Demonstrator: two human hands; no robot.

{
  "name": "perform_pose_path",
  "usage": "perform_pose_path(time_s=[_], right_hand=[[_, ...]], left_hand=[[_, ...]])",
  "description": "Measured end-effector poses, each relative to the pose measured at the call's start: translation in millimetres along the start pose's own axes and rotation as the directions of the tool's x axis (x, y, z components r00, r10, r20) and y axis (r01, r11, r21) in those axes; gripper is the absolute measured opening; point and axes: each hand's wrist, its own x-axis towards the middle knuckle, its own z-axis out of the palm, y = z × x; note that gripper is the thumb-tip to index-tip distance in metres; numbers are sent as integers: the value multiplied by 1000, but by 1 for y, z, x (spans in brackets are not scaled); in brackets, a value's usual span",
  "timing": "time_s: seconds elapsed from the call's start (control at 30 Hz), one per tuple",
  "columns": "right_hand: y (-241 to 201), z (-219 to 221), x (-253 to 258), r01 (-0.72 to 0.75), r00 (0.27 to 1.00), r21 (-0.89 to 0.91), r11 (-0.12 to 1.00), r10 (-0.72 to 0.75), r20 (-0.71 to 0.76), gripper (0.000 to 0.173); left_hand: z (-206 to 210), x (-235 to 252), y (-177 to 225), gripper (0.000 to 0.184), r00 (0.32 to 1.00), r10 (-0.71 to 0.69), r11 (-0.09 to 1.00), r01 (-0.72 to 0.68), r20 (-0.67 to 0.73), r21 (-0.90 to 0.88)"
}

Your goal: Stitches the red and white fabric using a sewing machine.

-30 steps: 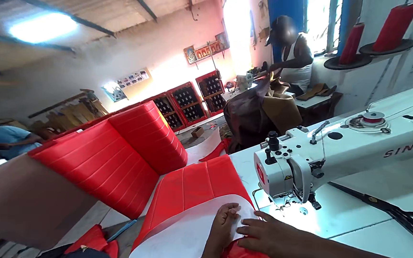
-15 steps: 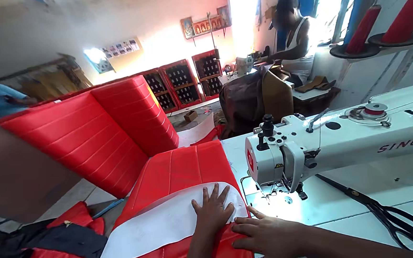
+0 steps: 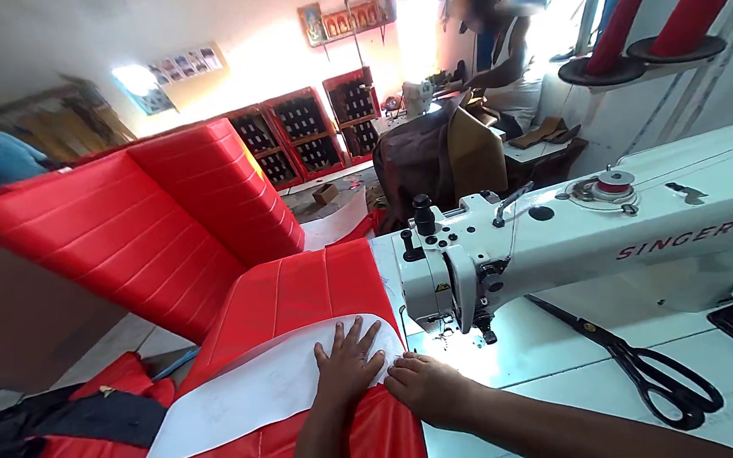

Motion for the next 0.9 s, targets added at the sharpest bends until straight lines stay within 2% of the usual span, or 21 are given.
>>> perform_pose_path(time_s=[0.13,0.27,0.4,0.43,0.53,0.6,0.7,0.77,0.9], right_hand=[[-3,-11,-13,2,998,-37,999,-4,-62,14],[-5,-34,-56,22,988,-55,998,-30,-154,16],[-6,-43,-104,43,973,-91,995,-62,-224,23],[-3,-41,-108,63,972,-80,995,-79,-220,23],[5,-39,-110,109,978,-27,994,-112,-174,22],[10,-43,-112,65,993,-6,998,-65,-97,22],[19,-50,-116,-2,999,-15,1000,1,-52,38],[22,-51,-111,12,999,-8,1000,-12,-32,47],[26,-49,-93,90,996,35,995,-90,24,45]], left_hand=[[4,-13,20,59,999,-10,1000,9,44,20],[14,-38,66,59,998,2,1000,-2,56,4],[40,-63,97,58,993,68,998,-67,-93,12],[41,-63,98,57,991,73,997,-72,-115,12],[28,-60,93,58,996,68,997,-67,-62,24],[21,-57,85,59,994,92,996,-91,-64,18],[30,-55,70,57,969,144,990,-142,-203,22],[35,-53,59,57,951,169,986,-165,-258,36],[32,-49,48,61,968,189,982,-189,-168,15]])
